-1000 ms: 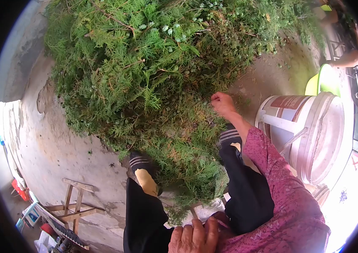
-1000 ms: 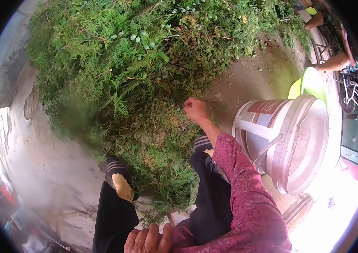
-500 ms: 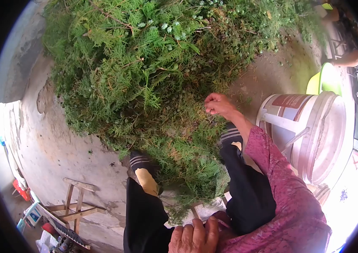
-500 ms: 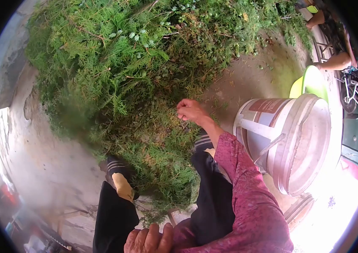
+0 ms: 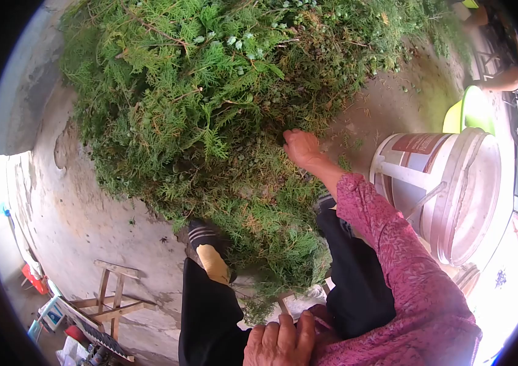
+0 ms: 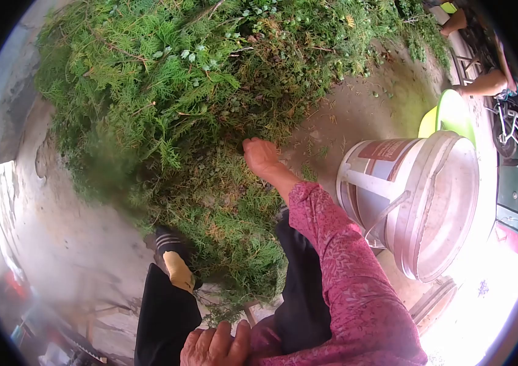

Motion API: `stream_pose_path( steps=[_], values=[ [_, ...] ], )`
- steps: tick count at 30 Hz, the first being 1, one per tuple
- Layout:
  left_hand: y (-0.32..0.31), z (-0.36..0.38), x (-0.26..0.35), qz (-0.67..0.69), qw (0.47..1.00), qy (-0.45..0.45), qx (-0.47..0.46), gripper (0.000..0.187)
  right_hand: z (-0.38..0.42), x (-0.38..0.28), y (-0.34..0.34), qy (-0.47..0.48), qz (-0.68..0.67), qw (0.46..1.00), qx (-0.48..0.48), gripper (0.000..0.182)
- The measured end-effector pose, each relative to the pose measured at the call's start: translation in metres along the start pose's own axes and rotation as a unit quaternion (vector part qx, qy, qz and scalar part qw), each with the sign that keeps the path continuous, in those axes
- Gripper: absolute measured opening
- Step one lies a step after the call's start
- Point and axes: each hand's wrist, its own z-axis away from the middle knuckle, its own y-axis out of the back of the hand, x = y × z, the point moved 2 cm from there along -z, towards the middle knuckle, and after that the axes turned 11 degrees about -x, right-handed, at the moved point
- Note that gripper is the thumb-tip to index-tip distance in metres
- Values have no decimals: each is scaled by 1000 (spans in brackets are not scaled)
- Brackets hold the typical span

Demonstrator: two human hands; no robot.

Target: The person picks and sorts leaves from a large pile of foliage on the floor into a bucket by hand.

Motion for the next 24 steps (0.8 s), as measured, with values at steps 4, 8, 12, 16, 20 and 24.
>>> stream_pose_path(
  steps=[4,8,12,16,20,24],
  values=[
    [2,-1,-2,10,1000,3,5,36,-1,19,-3,-94,-237,959,-124,22],
    [-1,-1,-2,13,1000,7,-5,36,19,41,1,-165,-405,880,-184,23],
    [-2,-2,-1,7,1000,1,3,36,13,31,-3,-88,-311,942,-90,21],
    [-2,-4,-1,9,1000,2,0,36,5,4,-4,-4,-91,996,-19,19],
    [-3,-4,-3,6,1000,3,-3,35,2,17,-22,-32,-119,992,-30,16],
    [-5,-3,-5,15,1000,10,13,36,15,37,-1,-163,-477,840,-202,15]
  ],
)
